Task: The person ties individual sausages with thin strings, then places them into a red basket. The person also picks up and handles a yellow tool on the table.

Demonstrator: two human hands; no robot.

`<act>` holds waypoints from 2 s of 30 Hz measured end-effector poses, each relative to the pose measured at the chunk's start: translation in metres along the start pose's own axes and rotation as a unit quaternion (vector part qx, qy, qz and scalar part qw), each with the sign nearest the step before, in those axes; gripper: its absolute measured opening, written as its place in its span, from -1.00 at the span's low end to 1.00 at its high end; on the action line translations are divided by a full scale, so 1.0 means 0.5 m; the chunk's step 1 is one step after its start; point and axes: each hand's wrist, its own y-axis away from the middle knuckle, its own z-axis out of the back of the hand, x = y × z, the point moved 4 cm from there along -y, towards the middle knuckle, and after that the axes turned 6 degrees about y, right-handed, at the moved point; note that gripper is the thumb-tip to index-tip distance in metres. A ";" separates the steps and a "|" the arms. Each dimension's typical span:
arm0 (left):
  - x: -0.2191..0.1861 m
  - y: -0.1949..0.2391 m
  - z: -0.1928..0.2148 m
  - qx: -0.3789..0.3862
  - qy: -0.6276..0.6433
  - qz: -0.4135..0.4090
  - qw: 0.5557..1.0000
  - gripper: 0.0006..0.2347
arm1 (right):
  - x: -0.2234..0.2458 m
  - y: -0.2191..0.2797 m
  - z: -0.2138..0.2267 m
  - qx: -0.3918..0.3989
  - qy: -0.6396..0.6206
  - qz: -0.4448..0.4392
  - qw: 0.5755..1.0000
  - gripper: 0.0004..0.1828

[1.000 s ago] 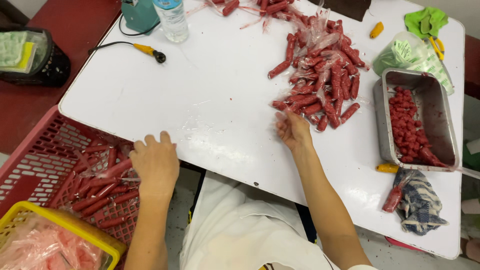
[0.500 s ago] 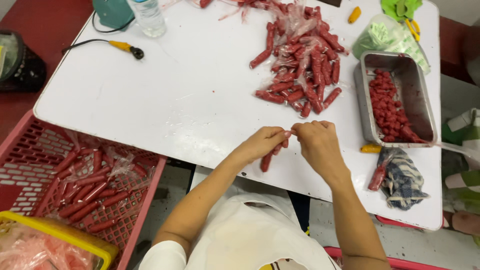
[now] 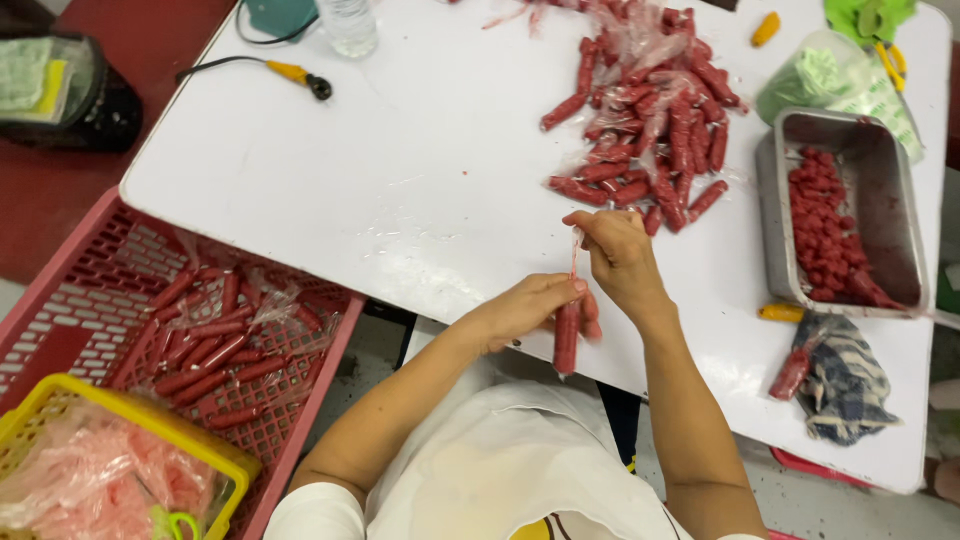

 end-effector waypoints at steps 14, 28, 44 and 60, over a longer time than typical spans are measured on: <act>0.073 -0.049 0.117 -0.254 0.130 -0.147 0.947 -0.83 | 0.037 0.106 -0.048 0.108 0.185 0.051 0.975 -0.92; 0.045 -0.081 0.104 -0.106 -0.535 -0.100 0.832 -0.85 | -0.016 0.129 -0.067 0.143 -0.258 -0.295 0.909 -0.80; 0.038 -0.036 0.100 -0.173 -0.412 -0.281 0.849 -0.92 | 0.008 0.118 -0.064 0.090 -0.344 -0.271 0.894 -0.84; 0.024 -0.061 0.000 -0.077 -0.528 -0.370 0.760 -0.95 | -0.054 0.206 -0.117 -0.147 -0.506 -0.515 0.676 -0.88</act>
